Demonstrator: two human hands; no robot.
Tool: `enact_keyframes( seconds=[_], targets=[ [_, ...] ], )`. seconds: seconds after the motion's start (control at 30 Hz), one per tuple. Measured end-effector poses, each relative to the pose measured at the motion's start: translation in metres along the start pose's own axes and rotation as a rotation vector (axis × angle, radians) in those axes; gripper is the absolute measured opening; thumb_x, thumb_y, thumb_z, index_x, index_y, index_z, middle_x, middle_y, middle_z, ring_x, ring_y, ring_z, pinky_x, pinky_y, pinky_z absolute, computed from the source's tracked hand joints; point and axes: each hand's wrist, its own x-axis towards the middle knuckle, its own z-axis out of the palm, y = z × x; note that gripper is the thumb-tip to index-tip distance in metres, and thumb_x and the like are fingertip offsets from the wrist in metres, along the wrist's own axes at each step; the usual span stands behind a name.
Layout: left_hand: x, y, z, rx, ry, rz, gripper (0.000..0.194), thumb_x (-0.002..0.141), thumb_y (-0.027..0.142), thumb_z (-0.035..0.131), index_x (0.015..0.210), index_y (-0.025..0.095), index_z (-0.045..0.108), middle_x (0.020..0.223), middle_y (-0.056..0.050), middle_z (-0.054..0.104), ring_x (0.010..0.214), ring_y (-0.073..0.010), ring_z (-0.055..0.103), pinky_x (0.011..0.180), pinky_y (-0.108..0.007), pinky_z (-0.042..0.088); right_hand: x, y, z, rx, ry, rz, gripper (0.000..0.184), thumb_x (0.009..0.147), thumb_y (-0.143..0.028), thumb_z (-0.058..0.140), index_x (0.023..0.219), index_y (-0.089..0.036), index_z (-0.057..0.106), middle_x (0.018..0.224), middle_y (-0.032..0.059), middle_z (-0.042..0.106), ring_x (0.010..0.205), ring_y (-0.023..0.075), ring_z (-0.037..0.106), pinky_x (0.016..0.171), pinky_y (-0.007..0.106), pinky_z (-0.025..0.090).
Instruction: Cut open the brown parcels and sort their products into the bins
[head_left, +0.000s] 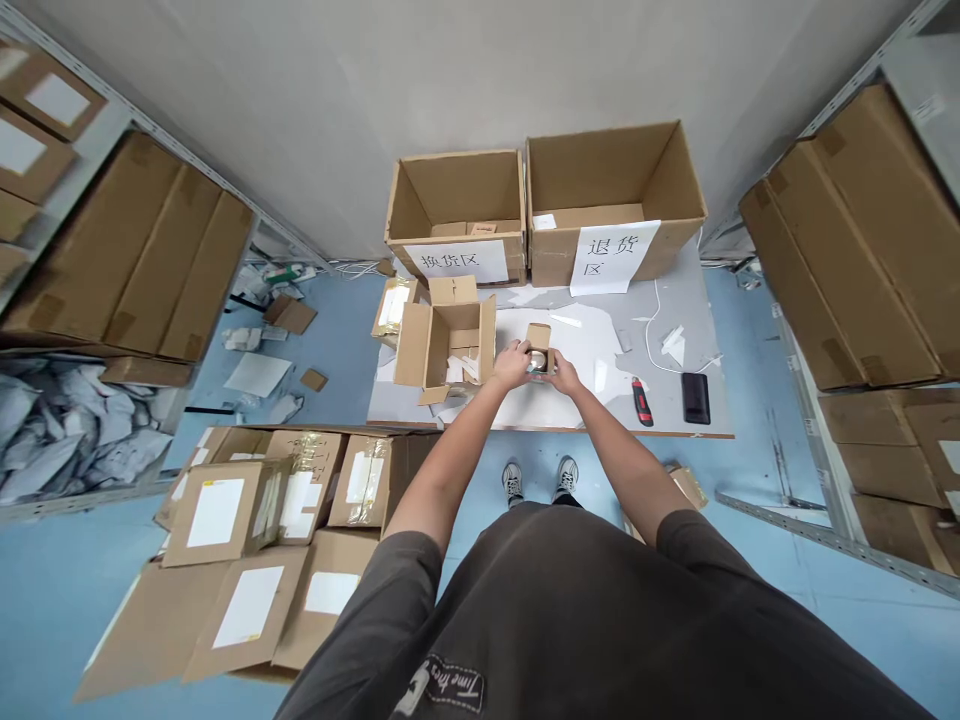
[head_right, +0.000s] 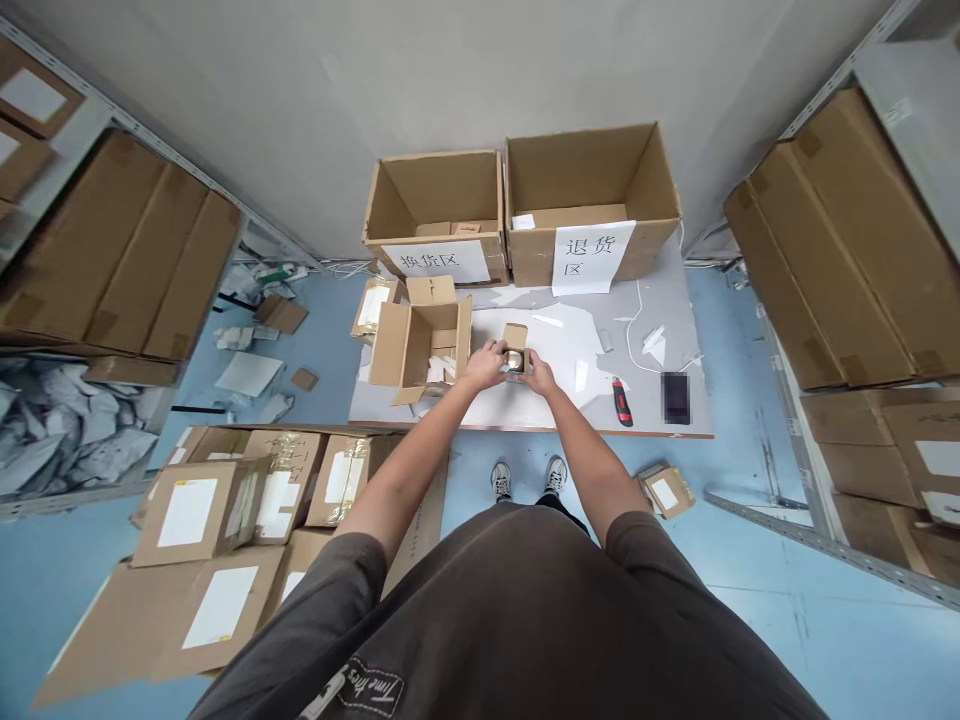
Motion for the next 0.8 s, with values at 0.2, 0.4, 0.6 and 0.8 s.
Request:
enact_keyframes(
  seconds=[0.2, 0.4, 0.6, 0.8],
  targets=[
    [0.017, -0.008, 0.003, -0.008, -0.020, 0.131, 0.034, 0.089, 0.012, 0.067, 0.119, 0.020, 0.080, 0.147, -0.014, 0.065, 0.145, -0.0345, 0.046, 0.113, -0.047, 0.049, -0.004, 0.007, 0.000, -0.082, 0.011, 0.005, 0.074, 0.078, -0.056, 0.084, 0.142, -0.029, 0.059, 0.112, 0.0040, 0.078, 0.096, 0.0300, 0.072, 0.089, 0.048, 0.062],
    [0.026, -0.013, 0.008, -0.117, 0.017, 0.170, 0.020, 0.085, 0.011, 0.069, 0.098, 0.020, 0.081, 0.134, -0.017, 0.070, 0.143, -0.0378, 0.046, 0.114, -0.051, 0.044, -0.003, 0.011, 0.000, -0.143, -0.025, -0.015, 0.077, 0.078, -0.051, 0.081, 0.145, -0.021, 0.057, 0.111, 0.0068, 0.078, 0.093, 0.0299, 0.071, 0.088, 0.045, 0.060],
    [0.031, -0.018, 0.013, -0.155, 0.000, 0.140, 0.014, 0.088, 0.015, 0.067, 0.094, 0.020, 0.079, 0.124, -0.016, 0.073, 0.137, -0.0368, 0.050, 0.113, -0.050, 0.044, -0.002, 0.010, -0.002, -0.154, -0.039, -0.042, 0.074, 0.075, -0.040, 0.081, 0.143, -0.027, 0.057, 0.117, 0.0045, 0.077, 0.102, 0.0310, 0.072, 0.093, 0.043, 0.059],
    [0.030, -0.022, 0.015, -0.295, 0.058, 0.123, 0.011, 0.085, 0.015, 0.072, 0.090, 0.023, 0.078, 0.125, -0.012, 0.073, 0.140, -0.0343, 0.050, 0.117, -0.048, 0.045, -0.003, 0.004, -0.004, -0.140, -0.031, -0.035, 0.072, 0.073, -0.037, 0.084, 0.139, -0.028, 0.058, 0.117, 0.0042, 0.079, 0.105, 0.0317, 0.074, 0.095, 0.046, 0.060]
  ],
)
